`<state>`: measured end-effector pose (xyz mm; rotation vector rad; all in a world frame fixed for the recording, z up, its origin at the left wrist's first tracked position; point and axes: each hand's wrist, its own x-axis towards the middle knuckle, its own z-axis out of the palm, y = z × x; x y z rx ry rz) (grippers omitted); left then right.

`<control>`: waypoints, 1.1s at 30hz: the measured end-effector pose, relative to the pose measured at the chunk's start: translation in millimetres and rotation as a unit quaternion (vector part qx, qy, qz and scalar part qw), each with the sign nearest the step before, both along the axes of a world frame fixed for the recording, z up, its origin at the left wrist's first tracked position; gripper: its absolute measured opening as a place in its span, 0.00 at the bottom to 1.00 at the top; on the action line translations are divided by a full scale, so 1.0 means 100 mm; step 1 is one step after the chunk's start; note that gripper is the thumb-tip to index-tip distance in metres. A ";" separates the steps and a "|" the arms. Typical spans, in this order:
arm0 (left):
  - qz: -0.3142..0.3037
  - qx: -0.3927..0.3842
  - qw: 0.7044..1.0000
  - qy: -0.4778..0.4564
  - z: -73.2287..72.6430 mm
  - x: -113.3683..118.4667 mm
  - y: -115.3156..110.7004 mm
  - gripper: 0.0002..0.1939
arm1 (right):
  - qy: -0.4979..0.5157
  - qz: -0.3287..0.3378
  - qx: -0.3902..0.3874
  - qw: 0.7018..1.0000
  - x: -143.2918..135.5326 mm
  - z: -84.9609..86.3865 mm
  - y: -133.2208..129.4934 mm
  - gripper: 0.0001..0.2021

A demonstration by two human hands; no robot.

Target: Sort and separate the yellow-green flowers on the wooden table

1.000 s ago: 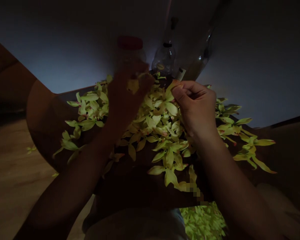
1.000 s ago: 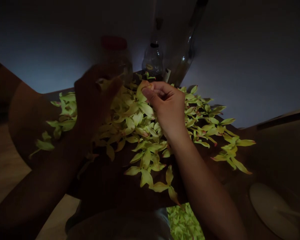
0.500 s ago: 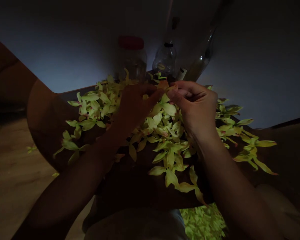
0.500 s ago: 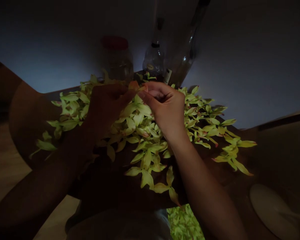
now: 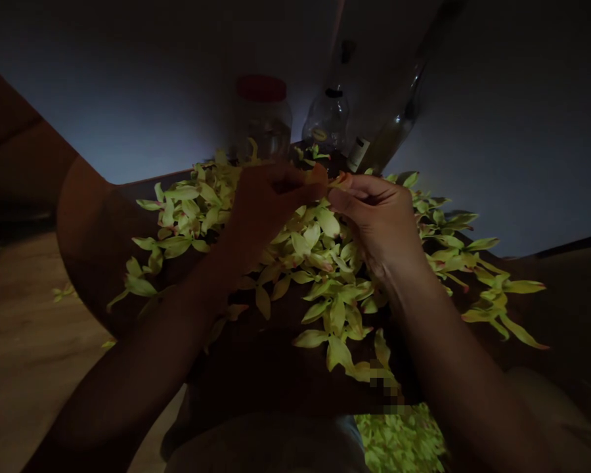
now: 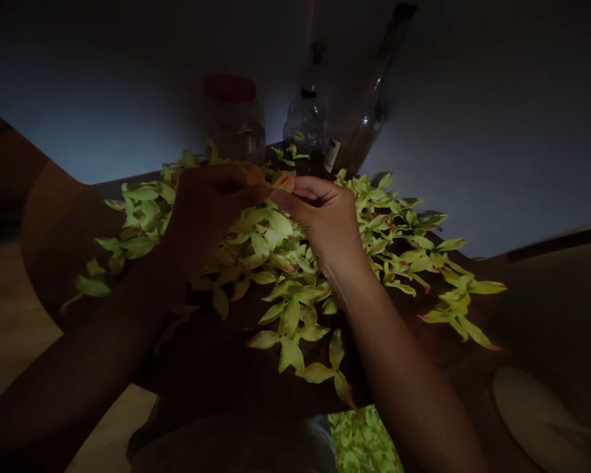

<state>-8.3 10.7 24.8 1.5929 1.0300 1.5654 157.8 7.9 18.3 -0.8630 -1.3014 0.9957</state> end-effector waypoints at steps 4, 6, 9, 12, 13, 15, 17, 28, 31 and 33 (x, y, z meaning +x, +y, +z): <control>-0.020 0.020 0.999 0.041 0.01 -0.02 -0.01 0.04 | 0.014 -0.015 -0.012 1.000 0.02 0.00 0.01 0.05; -0.016 0.015 0.998 0.057 0.01 -0.02 -0.02 0.04 | 0.007 0.000 -0.015 1.000 0.02 0.01 0.01 0.04; -0.001 0.013 0.999 0.052 0.01 -0.01 -0.02 0.03 | 0.000 0.016 -0.012 1.000 0.01 0.02 0.00 0.04; 0.011 0.018 0.999 0.037 0.00 0.00 0.00 0.07 | 0.000 0.028 0.007 1.000 0.00 0.02 -0.02 0.07; 0.015 0.018 0.999 0.034 0.00 0.01 0.00 0.10 | -0.005 0.029 0.018 0.999 -0.01 0.02 -0.02 0.08; 0.025 0.019 0.999 0.028 -0.01 0.01 0.02 0.15 | -0.023 0.019 0.041 0.999 -0.02 0.01 -0.03 0.09; 0.036 0.023 0.999 0.024 -0.03 0.01 0.04 0.18 | -0.036 -0.002 0.052 0.998 -0.04 0.01 -0.04 0.08; -0.035 0.028 0.996 0.075 0.00 -0.04 0.03 0.05 | -0.002 0.000 0.057 0.998 0.03 -0.04 0.05 0.04; 0.026 0.018 0.997 0.070 0.00 -0.03 0.02 0.12 | -0.005 -0.002 0.060 0.998 0.06 -0.03 0.06 0.07; 0.064 0.019 0.996 0.052 -0.01 -0.04 0.02 0.16 | 0.003 0.005 0.058 0.998 0.06 -0.02 0.05 0.09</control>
